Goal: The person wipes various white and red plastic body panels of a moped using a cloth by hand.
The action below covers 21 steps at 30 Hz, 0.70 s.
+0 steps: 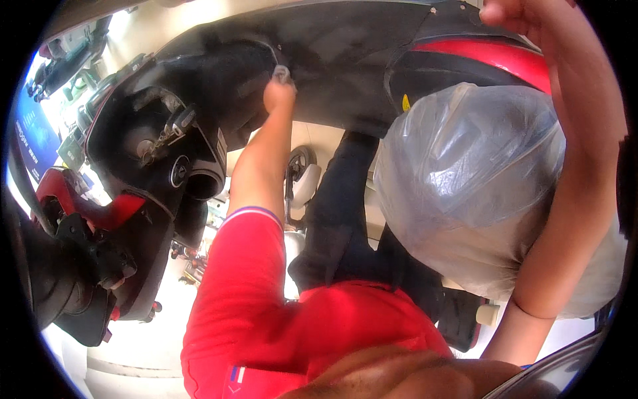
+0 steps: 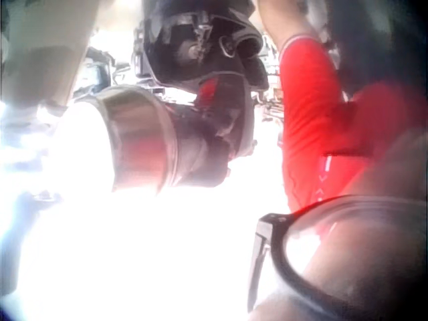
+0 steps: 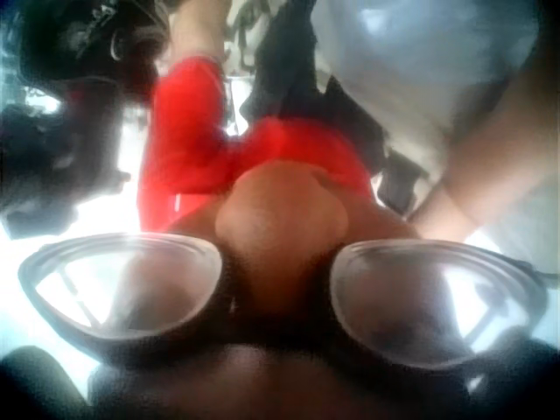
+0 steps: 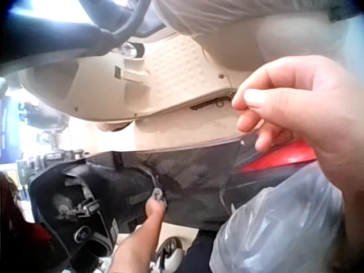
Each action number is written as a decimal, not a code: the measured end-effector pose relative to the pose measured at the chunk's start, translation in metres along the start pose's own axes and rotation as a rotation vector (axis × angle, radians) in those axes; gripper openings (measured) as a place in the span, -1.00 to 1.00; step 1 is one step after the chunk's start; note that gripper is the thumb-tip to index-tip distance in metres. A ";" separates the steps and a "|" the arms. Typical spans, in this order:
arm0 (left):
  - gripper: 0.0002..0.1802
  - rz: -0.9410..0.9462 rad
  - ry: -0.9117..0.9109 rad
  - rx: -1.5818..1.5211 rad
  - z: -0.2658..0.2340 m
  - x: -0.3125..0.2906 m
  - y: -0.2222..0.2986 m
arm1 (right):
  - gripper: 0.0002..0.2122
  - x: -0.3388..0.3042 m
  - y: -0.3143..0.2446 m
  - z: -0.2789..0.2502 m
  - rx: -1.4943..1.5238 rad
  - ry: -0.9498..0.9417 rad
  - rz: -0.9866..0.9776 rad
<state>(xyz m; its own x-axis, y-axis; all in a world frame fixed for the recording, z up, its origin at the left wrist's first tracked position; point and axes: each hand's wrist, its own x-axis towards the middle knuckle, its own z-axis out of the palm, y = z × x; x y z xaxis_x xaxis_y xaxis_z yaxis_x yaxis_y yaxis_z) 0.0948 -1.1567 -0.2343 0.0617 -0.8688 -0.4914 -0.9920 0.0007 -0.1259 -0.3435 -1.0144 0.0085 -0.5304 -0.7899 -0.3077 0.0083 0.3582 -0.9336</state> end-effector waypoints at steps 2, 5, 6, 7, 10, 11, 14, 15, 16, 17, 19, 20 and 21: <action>-0.67 -0.008 -0.033 -0.099 0.005 -0.015 -0.029 | -0.84 0.003 -0.002 0.002 0.005 -0.007 -0.010; -0.68 -0.134 0.245 -0.148 0.018 -0.036 -0.056 | -0.84 0.004 -0.010 0.005 0.007 -0.002 -0.017; -0.69 -0.278 0.319 -0.291 0.016 -0.048 -0.065 | -0.84 0.000 -0.012 0.007 0.006 -0.005 -0.010; -0.70 -0.412 0.396 -0.436 0.011 -0.057 -0.070 | -0.84 -0.001 -0.012 0.005 0.008 -0.001 -0.006; -0.79 -0.571 0.446 -0.988 -0.016 -0.066 -0.103 | -0.84 0.001 -0.014 0.005 0.008 0.003 -0.013; -0.79 -0.598 0.498 -1.103 -0.026 -0.059 -0.122 | -0.84 0.002 -0.018 0.008 0.021 0.000 -0.019; -0.75 -0.529 0.519 -1.440 -0.059 -0.058 -0.119 | -0.84 -0.006 -0.026 0.012 0.038 -0.006 0.006; -0.76 -0.570 0.524 -1.401 -0.068 -0.063 -0.108 | -0.84 -0.007 -0.030 0.011 0.044 -0.009 0.010; -0.76 -0.546 0.472 -1.441 -0.071 -0.066 -0.101 | -0.84 -0.009 -0.033 0.011 0.051 -0.011 0.011; -0.76 -0.509 0.420 -1.482 -0.080 -0.066 -0.087 | -0.83 -0.007 -0.034 0.012 0.060 -0.005 0.010; -0.79 -0.360 0.420 -1.577 -0.090 -0.072 -0.047 | -0.83 -0.009 -0.036 0.013 0.081 0.000 0.014; -0.76 -0.391 0.398 -1.448 -0.094 -0.067 -0.039 | -0.83 -0.009 -0.037 0.014 0.100 0.003 0.019; -0.76 -0.366 0.405 -1.431 -0.095 -0.059 -0.025 | -0.83 -0.009 -0.039 0.014 0.113 0.006 0.021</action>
<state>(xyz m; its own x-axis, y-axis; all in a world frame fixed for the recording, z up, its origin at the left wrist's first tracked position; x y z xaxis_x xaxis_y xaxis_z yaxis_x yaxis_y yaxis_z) 0.1060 -1.1519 -0.1203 0.5209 -0.7879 -0.3286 -0.2149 -0.4935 0.8428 -0.3268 -1.0281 0.0448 -0.5345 -0.7795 -0.3267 0.1150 0.3158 -0.9418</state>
